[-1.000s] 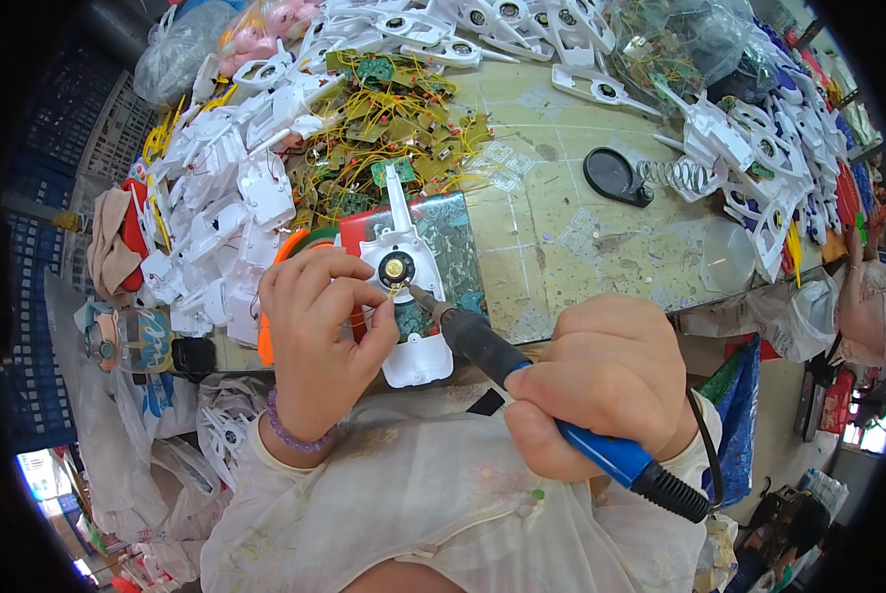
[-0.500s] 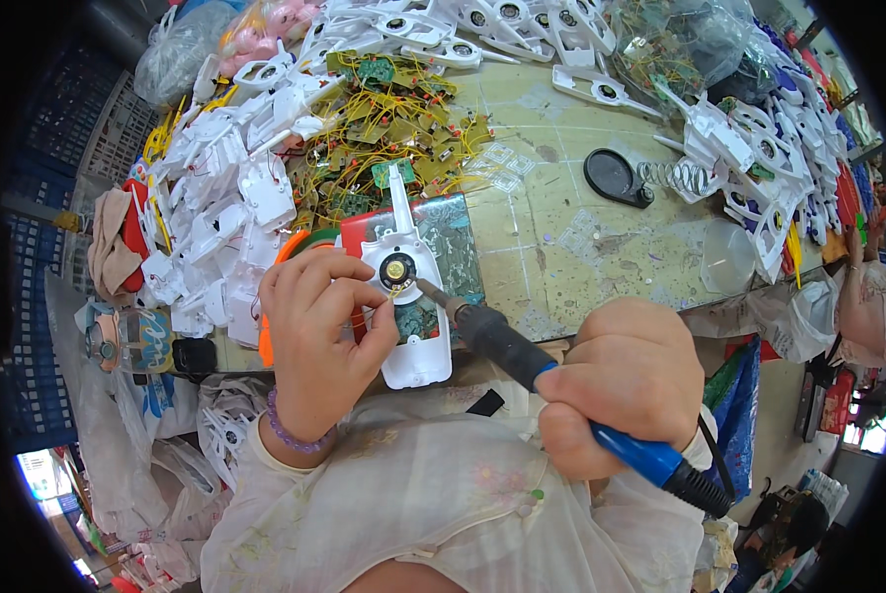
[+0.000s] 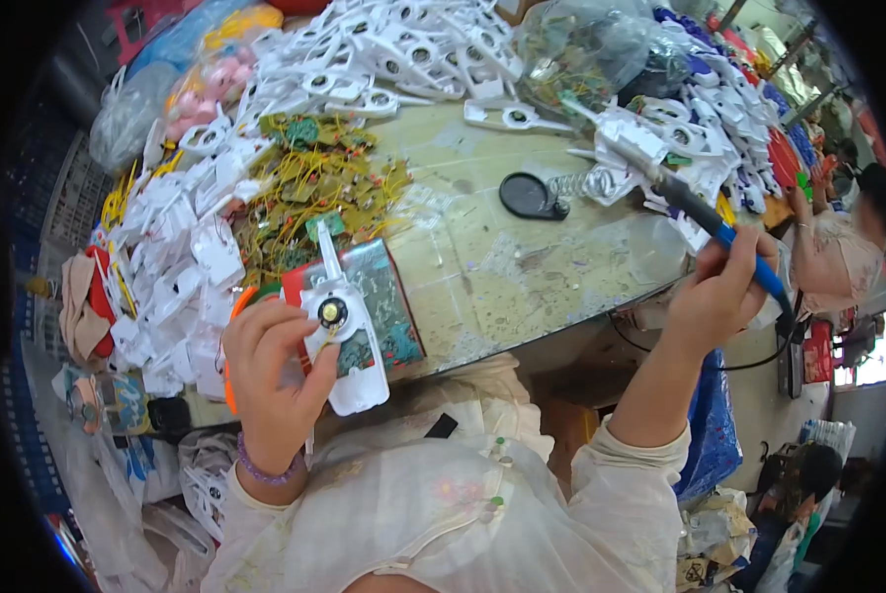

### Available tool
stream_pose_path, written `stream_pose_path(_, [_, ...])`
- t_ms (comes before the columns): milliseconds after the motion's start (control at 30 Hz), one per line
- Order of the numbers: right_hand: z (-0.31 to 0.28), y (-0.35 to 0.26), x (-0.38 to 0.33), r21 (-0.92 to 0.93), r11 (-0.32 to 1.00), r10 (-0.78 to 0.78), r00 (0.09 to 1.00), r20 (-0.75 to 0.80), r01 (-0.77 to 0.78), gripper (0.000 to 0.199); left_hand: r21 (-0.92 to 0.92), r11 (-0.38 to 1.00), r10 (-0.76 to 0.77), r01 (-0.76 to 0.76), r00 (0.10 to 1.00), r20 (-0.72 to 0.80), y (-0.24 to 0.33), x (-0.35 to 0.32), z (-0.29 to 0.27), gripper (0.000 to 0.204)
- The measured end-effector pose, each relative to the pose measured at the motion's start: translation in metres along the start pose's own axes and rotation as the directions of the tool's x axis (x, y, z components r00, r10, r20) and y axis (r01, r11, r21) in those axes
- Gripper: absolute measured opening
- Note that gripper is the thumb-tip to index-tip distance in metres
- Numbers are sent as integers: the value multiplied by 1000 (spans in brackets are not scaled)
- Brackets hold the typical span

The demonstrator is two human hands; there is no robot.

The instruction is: Soldering electronic components onto circuit boards and assembling plastic housings at a factory workbench.

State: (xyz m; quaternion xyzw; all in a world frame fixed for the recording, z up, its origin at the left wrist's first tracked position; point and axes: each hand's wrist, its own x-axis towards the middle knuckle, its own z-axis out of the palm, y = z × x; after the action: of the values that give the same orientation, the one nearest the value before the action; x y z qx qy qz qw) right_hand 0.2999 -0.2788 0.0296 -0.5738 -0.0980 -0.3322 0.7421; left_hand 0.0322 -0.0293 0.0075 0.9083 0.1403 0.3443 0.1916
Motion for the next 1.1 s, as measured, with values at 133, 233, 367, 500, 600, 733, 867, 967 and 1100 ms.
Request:
stream_pose_path(133, [-14, 11, 39, -80, 997, -2, 998, 64, 7, 14, -133, 990, 27, -38, 996, -82, -10, -7, -10, 27])
stream_pose_path(233, [-6, 28, 48, -148, 985, 92, 995, 48, -84, 16, -137, 990, -4, -14, 991, -135, -18, -16, -16, 26])
stream_pose_path(367, [6, 63, 38, -324, 939, 247, 879, 407, -114, 18, -95, 995, -53, 35, 980, -191, -29, -27, -23, 26])
stream_pose_path(500, [22, 92, 4, -333, 925, 321, 851, 417, -185, 21, -85, 992, -114, 96, 964, -239, -41, -38, -29, 24])
stream_pose_path(600, [24, 80, -49, -78, 934, 357, 904, 235, -349, 23, -73, 989, -144, 131, 964, -224, -47, -50, -34, 21])
stream_pose_path(733, [7, 27, -158, -19, 997, 73, 832, 550, -74, 22, -86, 996, -24, 6, 979, -202, -51, -64, -36, 23])
stream_pose_path(867, [9, -14, -170, 304, 887, -343, 54, 938, 348, 30, 9, 999, 36, -35, 984, -176, -51, -61, -35, 29])
stream_pose_path(967, [26, -27, -172, 356, 834, -390, -8, 921, 422, 37, -4, 1000, -10, 9, 989, -146, -47, -55, -31, 31])
stream_pose_path(1100, [39, -33, -177, 380, 838, -459, 128, 879, 393, 43, 46, 998, -35, 41, 991, -132, -43, -50, -23, 33])
